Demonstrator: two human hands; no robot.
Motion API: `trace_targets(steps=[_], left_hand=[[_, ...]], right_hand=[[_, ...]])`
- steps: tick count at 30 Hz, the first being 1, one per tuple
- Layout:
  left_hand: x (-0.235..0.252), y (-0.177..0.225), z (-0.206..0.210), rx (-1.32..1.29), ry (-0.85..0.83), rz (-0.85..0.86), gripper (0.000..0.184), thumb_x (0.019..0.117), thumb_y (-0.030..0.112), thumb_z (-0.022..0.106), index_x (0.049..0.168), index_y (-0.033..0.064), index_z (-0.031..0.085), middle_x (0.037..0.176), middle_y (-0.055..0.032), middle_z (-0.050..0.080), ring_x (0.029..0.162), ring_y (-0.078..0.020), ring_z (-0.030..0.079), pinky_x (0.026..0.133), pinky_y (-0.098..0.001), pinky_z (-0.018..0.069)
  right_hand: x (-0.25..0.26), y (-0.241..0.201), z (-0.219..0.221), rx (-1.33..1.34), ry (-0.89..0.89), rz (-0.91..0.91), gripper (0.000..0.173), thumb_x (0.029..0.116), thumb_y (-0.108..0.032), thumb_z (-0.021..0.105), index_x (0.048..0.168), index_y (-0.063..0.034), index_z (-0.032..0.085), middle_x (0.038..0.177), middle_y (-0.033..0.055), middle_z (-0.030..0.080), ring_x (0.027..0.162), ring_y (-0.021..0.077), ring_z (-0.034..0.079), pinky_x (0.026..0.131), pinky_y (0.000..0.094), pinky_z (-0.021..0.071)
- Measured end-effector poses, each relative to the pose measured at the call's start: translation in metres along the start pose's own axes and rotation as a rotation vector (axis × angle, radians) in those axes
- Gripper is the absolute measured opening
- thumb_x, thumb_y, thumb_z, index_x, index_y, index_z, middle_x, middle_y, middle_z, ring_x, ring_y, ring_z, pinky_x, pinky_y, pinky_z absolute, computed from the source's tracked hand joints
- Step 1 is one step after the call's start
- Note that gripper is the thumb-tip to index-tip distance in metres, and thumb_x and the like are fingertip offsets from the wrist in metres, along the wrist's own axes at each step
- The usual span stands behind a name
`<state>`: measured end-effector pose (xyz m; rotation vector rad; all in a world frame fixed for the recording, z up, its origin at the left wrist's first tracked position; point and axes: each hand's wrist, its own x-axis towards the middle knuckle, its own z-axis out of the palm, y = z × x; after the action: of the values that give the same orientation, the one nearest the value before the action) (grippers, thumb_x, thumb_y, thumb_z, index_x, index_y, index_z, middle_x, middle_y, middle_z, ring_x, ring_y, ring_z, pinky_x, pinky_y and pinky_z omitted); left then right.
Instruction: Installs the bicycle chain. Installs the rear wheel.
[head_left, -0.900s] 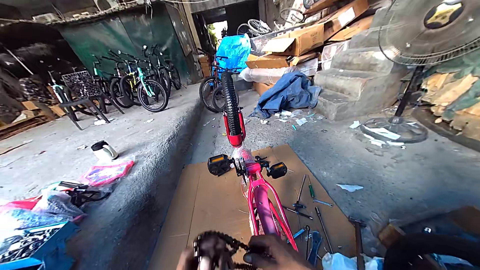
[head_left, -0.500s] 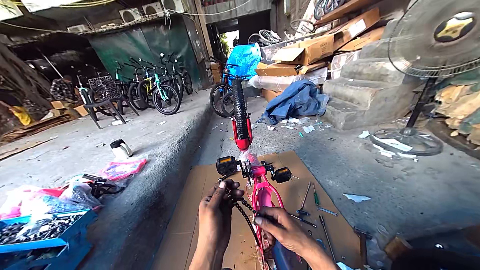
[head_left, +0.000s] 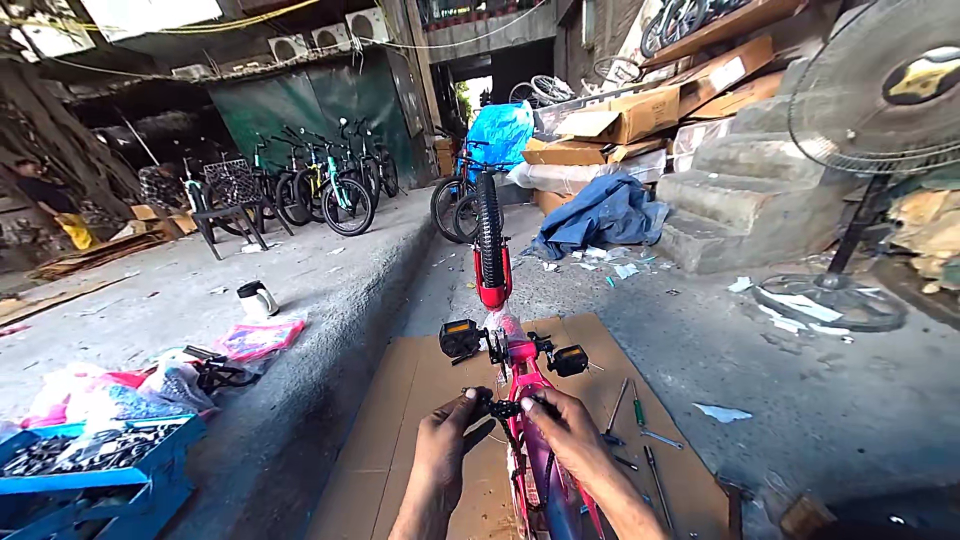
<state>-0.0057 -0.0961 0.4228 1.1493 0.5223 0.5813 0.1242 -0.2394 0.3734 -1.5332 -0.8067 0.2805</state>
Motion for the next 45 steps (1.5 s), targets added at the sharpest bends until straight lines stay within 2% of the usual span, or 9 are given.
trace_targets(steps=[7, 10, 16, 22, 25, 32, 36, 42, 45], left_hand=[[0.004, -0.024, -0.014, -0.291, 0.239, -0.047, 0.023, 0.099, 0.012, 0.067, 0.105, -0.0097, 0.069, 0.09, -0.0206, 0.074, 0.076, -0.0264, 0.075, 0.07, -0.0373, 0.0649], [0.003, -0.037, -0.019, -0.352, 0.206, -0.143, 0.03, 0.1008, 0.025, 0.064, 0.115, -0.0015, 0.065, 0.102, -0.0151, 0.073, 0.091, -0.0268, 0.074, 0.081, -0.0429, 0.0625], [-0.003, -0.055, -0.009, -0.509, 0.269, -0.09, 0.035, 0.1012, 0.014, 0.06, 0.131, -0.002, 0.055, 0.125, -0.02, 0.063, 0.111, -0.0334, 0.067, 0.093, -0.0511, 0.0577], [0.011, -0.072, -0.008, -0.63, 0.165, 0.074, 0.02, 0.0911, -0.016, 0.058, 0.102, -0.0007, 0.05, 0.092, -0.0152, 0.066, 0.084, -0.0275, 0.07, 0.084, -0.0439, 0.0616], [0.014, -0.071, -0.011, -0.657, 0.107, 0.127, 0.028, 0.0902, -0.016, 0.06, 0.113, -0.0028, 0.052, 0.097, -0.0153, 0.068, 0.088, -0.0261, 0.071, 0.087, -0.0429, 0.0613], [0.019, -0.034, -0.039, 0.24, -0.294, 0.789, 0.015, 0.0951, 0.001, 0.068, 0.109, -0.0039, 0.072, 0.113, -0.0161, 0.071, 0.104, -0.0252, 0.07, 0.091, -0.0389, 0.0622], [0.018, -0.009, -0.036, 0.562, -0.459, 0.979, 0.019, 0.1017, 0.006, 0.059, 0.115, 0.0038, 0.073, 0.117, -0.0103, 0.07, 0.112, -0.0233, 0.067, 0.099, -0.041, 0.0592], [0.019, 0.01, -0.022, 0.674, -0.54, 0.863, 0.021, 0.1041, 0.014, 0.059, 0.12, 0.0025, 0.068, 0.111, -0.0073, 0.069, 0.093, -0.015, 0.071, 0.08, -0.0318, 0.0639], [0.025, 0.018, -0.019, 0.711, -0.577, 0.77, 0.02, 0.102, 0.017, 0.064, 0.117, 0.0045, 0.07, 0.107, -0.0047, 0.072, 0.086, -0.0133, 0.072, 0.074, -0.0297, 0.0637]], right_hand=[[0.001, 0.0, 0.006, -0.104, -0.036, -0.08, 0.032, 0.1017, -0.041, 0.056, 0.101, -0.0134, 0.072, 0.084, 0.0001, 0.065, 0.074, 0.0127, 0.062, 0.069, 0.0342, 0.0532], [0.002, -0.002, 0.011, -0.07, -0.036, -0.125, 0.031, 0.1028, -0.039, 0.055, 0.1, -0.0122, 0.072, 0.084, 0.0001, 0.065, 0.075, 0.012, 0.062, 0.069, 0.0315, 0.0529], [0.001, -0.008, 0.012, 0.039, -0.08, -0.104, 0.03, 0.1054, -0.031, 0.052, 0.106, -0.0066, 0.07, 0.093, 0.0051, 0.073, 0.076, 0.0181, 0.071, 0.07, 0.0338, 0.0619], [0.0, -0.014, 0.011, 0.333, -0.047, -0.076, 0.031, 0.1049, -0.022, 0.048, 0.103, 0.0019, 0.068, 0.097, 0.0166, 0.073, 0.075, 0.0235, 0.07, 0.068, 0.0348, 0.0595], [0.0, -0.015, 0.006, 0.338, -0.015, -0.055, 0.028, 0.1026, -0.02, 0.05, 0.099, 0.0011, 0.068, 0.093, 0.0153, 0.074, 0.071, 0.0204, 0.068, 0.065, 0.0317, 0.0574], [-0.003, 0.019, -0.004, -0.161, -0.134, -0.038, 0.026, 0.0962, -0.032, 0.06, 0.091, -0.0098, 0.072, 0.078, 0.0015, 0.065, 0.07, 0.0134, 0.062, 0.065, 0.0355, 0.0525], [-0.002, 0.013, 0.01, -0.375, -0.226, -0.022, 0.034, 0.1012, -0.039, 0.055, 0.109, -0.0116, 0.073, 0.106, 0.0066, 0.07, 0.101, 0.0187, 0.068, 0.091, 0.0443, 0.055], [-0.004, 0.007, 0.022, -0.279, -0.383, -0.044, 0.038, 0.1079, -0.029, 0.041, 0.128, -0.0091, 0.067, 0.129, 0.0099, 0.065, 0.122, 0.0186, 0.06, 0.107, 0.0411, 0.0473], [-0.013, 0.003, 0.026, 0.133, -0.208, -0.142, 0.033, 0.1026, -0.02, 0.041, 0.115, -0.0057, 0.069, 0.107, 0.0049, 0.073, 0.099, 0.0146, 0.068, 0.088, 0.036, 0.0562]])
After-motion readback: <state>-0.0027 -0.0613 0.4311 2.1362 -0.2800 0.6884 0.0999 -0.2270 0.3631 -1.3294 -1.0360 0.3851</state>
